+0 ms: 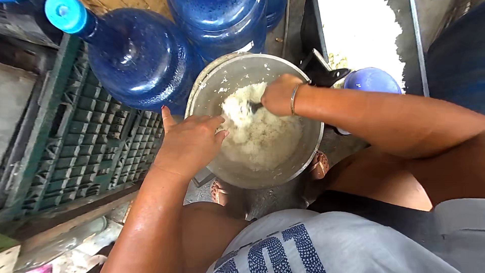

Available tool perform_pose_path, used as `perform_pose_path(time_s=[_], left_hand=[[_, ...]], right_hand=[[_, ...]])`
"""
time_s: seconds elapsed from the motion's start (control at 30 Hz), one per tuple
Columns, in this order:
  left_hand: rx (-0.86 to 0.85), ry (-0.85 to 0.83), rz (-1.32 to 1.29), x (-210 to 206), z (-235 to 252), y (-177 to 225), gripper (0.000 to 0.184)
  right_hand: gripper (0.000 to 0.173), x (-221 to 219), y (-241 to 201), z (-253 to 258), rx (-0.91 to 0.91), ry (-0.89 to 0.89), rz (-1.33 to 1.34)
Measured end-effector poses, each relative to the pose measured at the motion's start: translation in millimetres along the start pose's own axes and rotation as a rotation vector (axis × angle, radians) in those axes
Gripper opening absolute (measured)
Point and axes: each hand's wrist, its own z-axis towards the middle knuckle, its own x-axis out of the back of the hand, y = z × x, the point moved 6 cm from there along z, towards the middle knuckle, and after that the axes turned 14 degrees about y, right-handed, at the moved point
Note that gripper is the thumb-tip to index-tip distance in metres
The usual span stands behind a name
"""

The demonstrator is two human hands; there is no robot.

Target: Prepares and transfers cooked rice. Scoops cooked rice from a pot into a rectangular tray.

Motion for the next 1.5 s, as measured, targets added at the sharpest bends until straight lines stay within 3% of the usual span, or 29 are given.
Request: perform_pose_path(time_s=[0.1, 0.2, 0.4, 0.7, 0.97, 1.07, 1.2, 1.33, 1.4, 1.5], left_hand=[[-0.023, 0.014, 0.015, -1.3, -5.0, -2.8, 0.037], [-0.013, 0.008, 0.008, -0.4, -5.5, -4.9, 0.037], [-0.009, 0.046, -0.012, 5.6, -8.3, -10.2, 0.037], [-0.017, 0.045, 0.0, 11.7, -7.7, 2.5, 0.037], [-0.004, -0.023, 0.026, 3.2, -0.1, 9.6, 0.038], [0.013, -0.039, 0.02, 4.0, 1.1, 5.0, 0.04], [0.018, -0.034, 0.03, 5.4, -1.5, 1.3, 0.039], [0.027, -0.043, 0.027, 8.3, -6.5, -1.9, 0.04], [0.022, -0.024, 0.022, 9.4, -10.6, -6.1, 0.041], [0.01, 0.018, 0.004, 12.2, -19.7, -12.9, 0.04]], right_hand=[[0.013, 9.1, 14.2, 17.8, -0.031, -0.006, -0.277], [0.013, -14.5, 11.5, 34.6, 0.009, -0.113, -0.452], [0.018, -57.6, 2.7, 36.2, -0.099, -0.188, -0.094], [0.022, -111.7, -47.8, -22.4, 0.064, -0.325, 0.123], [0.02, -99.0, -50.6, -49.1, 0.201, -0.371, 0.167], [0.021, -60.6, -29.9, -43.5, 0.126, -0.207, 0.19], [0.015, 3.0, 15.2, -19.8, -0.081, -0.023, -0.095], [0.017, -30.7, 28.9, 3.9, -0.165, -0.177, -0.359], [0.018, -61.5, 23.9, 2.8, -0.188, -0.255, -0.312], [0.02, -67.7, 19.0, -1.3, -0.212, -0.318, -0.245]])
